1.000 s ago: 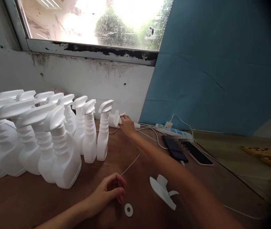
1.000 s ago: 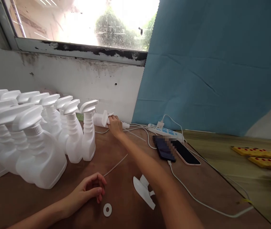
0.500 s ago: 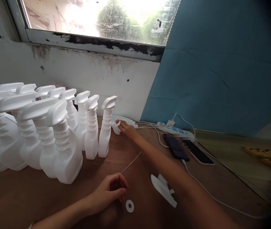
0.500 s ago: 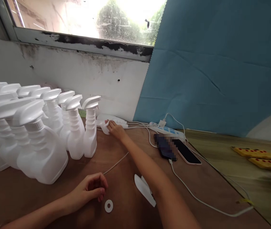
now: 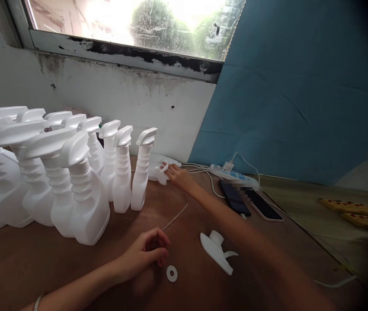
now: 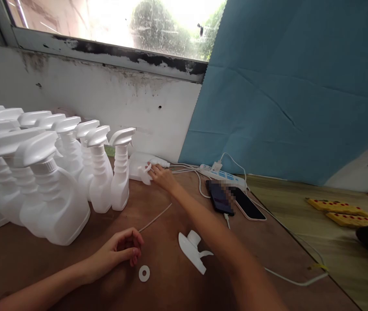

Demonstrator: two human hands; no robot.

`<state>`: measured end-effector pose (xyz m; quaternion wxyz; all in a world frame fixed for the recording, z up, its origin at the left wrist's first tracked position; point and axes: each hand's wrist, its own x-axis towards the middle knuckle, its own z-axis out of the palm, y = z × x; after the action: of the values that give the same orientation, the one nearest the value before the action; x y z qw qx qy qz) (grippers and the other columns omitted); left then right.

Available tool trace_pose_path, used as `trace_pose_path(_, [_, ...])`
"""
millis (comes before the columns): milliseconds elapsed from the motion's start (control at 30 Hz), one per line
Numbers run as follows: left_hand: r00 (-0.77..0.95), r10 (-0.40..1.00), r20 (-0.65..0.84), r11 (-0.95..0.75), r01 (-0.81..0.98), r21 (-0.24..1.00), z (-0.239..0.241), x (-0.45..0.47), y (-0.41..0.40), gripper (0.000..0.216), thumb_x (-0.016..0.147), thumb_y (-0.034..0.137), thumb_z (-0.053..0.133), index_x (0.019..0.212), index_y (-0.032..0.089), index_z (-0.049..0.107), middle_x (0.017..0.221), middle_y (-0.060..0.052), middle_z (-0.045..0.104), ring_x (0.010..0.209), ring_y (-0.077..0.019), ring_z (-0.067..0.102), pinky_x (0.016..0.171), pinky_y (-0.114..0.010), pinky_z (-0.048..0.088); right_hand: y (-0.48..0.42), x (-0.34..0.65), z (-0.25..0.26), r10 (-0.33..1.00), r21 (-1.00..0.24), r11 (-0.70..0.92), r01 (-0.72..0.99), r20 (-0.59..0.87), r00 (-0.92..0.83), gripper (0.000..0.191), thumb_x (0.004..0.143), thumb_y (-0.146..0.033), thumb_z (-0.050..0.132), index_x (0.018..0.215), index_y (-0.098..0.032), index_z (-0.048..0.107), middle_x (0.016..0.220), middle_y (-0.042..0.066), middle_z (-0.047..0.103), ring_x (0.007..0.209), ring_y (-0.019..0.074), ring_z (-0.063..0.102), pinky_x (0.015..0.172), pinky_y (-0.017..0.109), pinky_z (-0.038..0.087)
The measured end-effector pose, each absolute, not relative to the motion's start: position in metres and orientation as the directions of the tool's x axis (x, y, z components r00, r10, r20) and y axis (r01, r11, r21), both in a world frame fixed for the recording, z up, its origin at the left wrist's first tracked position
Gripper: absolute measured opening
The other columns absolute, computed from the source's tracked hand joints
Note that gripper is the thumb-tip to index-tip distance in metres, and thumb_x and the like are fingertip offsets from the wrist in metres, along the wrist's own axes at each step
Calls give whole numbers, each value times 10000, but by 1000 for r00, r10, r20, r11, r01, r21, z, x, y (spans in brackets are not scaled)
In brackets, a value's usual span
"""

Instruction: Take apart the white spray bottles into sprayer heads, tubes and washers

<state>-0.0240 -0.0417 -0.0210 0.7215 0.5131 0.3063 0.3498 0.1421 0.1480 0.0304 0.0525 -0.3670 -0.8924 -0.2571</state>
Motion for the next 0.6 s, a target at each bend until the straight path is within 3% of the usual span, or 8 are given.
trace_pose_path(100, [559, 827, -61, 235, -245, 941, -23, -24, -42, 294, 719, 271, 643, 930, 158, 470, 805, -6, 536, 630, -92, 533, 587, -238, 430, 116, 148, 53, 730, 375, 492, 785, 313, -607, 276, 869, -180, 345, 1057, -100, 530, 1001, 171, 618, 843, 244, 599, 598, 280, 431])
trace_pose_path(267, [523, 851, -39, 250, -339, 907, -25, -25, -41, 539, 660, 284, 707, 1107, 188, 422, 1024, -75, 508, 814, -158, 545, 690, -327, 479, 24, 142, 64, 793, 336, 468, 817, 248, -556, 132, 789, -180, 478, 907, -168, 538, 764, 72, 641, 619, 204, 619, 484, 246, 333])
trace_pose_path(367, [563, 826, -18, 281, -384, 880, -22, -26, -41, 599, 627, 313, 737, 1136, 178, 451, 1019, -75, 546, 908, -200, 540, 777, -363, 459, -28, 134, 54, 801, 190, 565, 803, 104, -589, 110, 780, -240, 530, 866, -173, 517, 739, 58, 628, 590, 195, 611, 448, 255, 313])
trace_pose_path(467, [607, 793, -37, 304, -344, 888, -17, -27, -42, 519, 634, 301, 738, 1084, 150, 528, 913, -54, 607, 867, -191, 563, 786, -329, 442, -57, 130, 48, 837, 48, 545, 837, 21, -546, 136, 767, -212, 551, 877, -146, 504, 761, 72, 621, 612, 206, 608, 461, 271, 358])
trace_pose_path(600, [622, 778, -90, 336, -289, 896, -13, -28, -43, 283, 732, 312, 652, 911, 97, 613, 804, -73, 642, 729, -179, 598, 714, -321, 456, -66, 136, 51, 848, -190, 530, 826, 90, -523, 193, 769, -158, 533, 956, -133, 491, 878, 88, 610, 784, 221, 596, 614, 308, 455])
